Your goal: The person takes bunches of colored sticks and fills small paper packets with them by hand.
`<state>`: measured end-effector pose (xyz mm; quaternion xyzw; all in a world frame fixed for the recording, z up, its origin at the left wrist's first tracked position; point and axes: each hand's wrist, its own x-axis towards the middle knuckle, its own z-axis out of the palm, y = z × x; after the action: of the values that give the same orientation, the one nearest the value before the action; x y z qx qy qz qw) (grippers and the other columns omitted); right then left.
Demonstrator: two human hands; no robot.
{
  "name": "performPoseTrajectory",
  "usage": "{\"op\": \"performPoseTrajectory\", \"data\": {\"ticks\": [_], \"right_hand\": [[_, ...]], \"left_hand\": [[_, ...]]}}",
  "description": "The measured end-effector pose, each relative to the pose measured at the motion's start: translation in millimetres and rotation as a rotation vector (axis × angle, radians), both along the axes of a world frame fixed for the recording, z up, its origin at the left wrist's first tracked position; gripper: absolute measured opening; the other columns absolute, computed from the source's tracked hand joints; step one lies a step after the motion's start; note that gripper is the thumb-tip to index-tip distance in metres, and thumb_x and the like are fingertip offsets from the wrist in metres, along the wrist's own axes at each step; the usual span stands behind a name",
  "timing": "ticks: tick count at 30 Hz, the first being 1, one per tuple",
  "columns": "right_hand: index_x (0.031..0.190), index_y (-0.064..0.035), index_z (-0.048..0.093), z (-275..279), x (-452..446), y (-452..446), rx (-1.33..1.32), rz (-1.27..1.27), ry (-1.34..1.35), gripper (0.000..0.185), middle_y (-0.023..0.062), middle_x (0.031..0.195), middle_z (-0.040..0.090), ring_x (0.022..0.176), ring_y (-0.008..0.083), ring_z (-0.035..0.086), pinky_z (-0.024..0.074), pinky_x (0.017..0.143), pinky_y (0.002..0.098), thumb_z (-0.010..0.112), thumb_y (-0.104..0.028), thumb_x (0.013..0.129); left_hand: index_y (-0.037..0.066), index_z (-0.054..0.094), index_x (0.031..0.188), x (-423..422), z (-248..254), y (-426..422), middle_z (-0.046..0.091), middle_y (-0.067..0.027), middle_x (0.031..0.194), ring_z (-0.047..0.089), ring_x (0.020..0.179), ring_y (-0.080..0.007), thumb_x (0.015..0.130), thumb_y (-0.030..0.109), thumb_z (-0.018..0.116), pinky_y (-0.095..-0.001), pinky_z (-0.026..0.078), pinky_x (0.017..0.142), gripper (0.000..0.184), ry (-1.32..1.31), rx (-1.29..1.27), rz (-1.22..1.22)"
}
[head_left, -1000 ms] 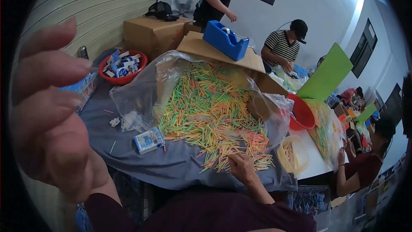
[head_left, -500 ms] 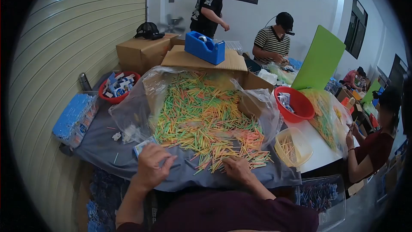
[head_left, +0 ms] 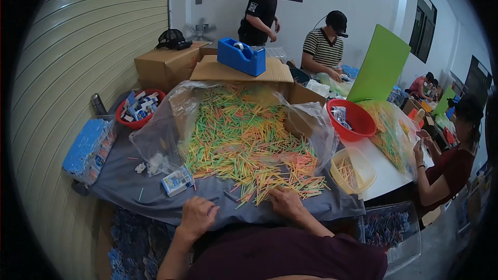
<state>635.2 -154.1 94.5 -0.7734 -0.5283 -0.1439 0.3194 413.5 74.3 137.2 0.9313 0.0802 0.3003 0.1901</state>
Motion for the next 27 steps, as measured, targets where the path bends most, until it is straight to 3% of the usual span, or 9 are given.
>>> {"op": "performPoseTrajectory", "data": {"ticks": [4, 6, 9, 18, 22, 27], "right_hand": [[0.095, -0.0066, 0.070, 8, -3, 3, 0.100, -0.005, -0.023, 0.013, 0.0132, 0.095, 0.067, 0.080, 0.0329, 0.068, 0.0551, 0.066, 0.0414, 0.066, -0.008, 0.083], [0.092, -0.0045, 0.070, 11, -6, 3, 0.090, 0.010, 0.005, 0.014, 0.0139, 0.101, 0.067, 0.089, 0.0334, 0.067, 0.0560, 0.074, 0.0401, 0.071, -0.004, 0.079], [0.092, -0.0049, 0.069, 6, -3, 0, 0.113, 0.048, -0.053, 0.015, 0.0133, 0.103, 0.066, 0.093, 0.0338, 0.066, 0.0549, 0.078, 0.0411, 0.072, -0.004, 0.077], [0.093, -0.0098, 0.065, 2, 9, -8, 0.229, 0.076, -0.214, 0.024, 0.0065, 0.094, 0.064, 0.083, 0.0260, 0.064, 0.0497, 0.071, 0.0385, 0.072, 0.001, 0.072], [0.092, -0.0106, 0.065, -2, 14, -17, 0.167, 0.013, -0.195, 0.022, 0.0047, 0.093, 0.064, 0.084, 0.0237, 0.063, 0.0457, 0.074, 0.0377, 0.071, -0.004, 0.072], [0.091, -0.0111, 0.065, -5, 7, -30, 0.120, -0.065, -0.187, 0.020, 0.0049, 0.089, 0.063, 0.081, 0.0238, 0.062, 0.0451, 0.073, 0.0380, 0.070, -0.004, 0.073]], "left_hand": [[0.008, 0.069, 0.073, 5, 1, 5, 0.064, -0.0069, 0.072, 0.061, 0.074, -0.0294, 0.074, 0.018, 0.078, -0.0429, 0.045, 0.066, 0.013, -0.002, 0.043, -0.003], [0.008, 0.069, 0.073, 6, -7, 1, 0.063, -0.0078, 0.071, 0.061, 0.073, -0.0299, 0.075, 0.018, 0.077, -0.0438, 0.047, 0.066, 0.013, -0.001, -0.009, -0.045], [0.007, 0.069, 0.072, 9, -22, -7, 0.063, -0.0094, 0.070, 0.060, 0.071, -0.0314, 0.076, 0.018, 0.076, -0.0439, 0.048, 0.067, 0.014, 0.091, -0.083, -0.138], [0.006, 0.070, 0.074, 22, -17, 2, 0.064, -0.0104, 0.071, 0.060, 0.071, -0.0327, 0.079, 0.019, 0.075, -0.0432, 0.049, 0.066, 0.014, 0.156, -0.103, -0.241], [0.007, 0.071, 0.075, 32, -3, 6, 0.064, -0.0098, 0.071, 0.060, 0.071, -0.0320, 0.079, 0.018, 0.075, -0.0425, 0.049, 0.066, 0.013, 0.212, -0.114, -0.249], [0.006, 0.070, 0.075, 45, 25, 5, 0.064, -0.0090, 0.071, 0.060, 0.070, -0.0308, 0.076, 0.011, 0.078, -0.0405, 0.047, 0.063, 0.009, 0.105, -0.147, -0.316]]}}
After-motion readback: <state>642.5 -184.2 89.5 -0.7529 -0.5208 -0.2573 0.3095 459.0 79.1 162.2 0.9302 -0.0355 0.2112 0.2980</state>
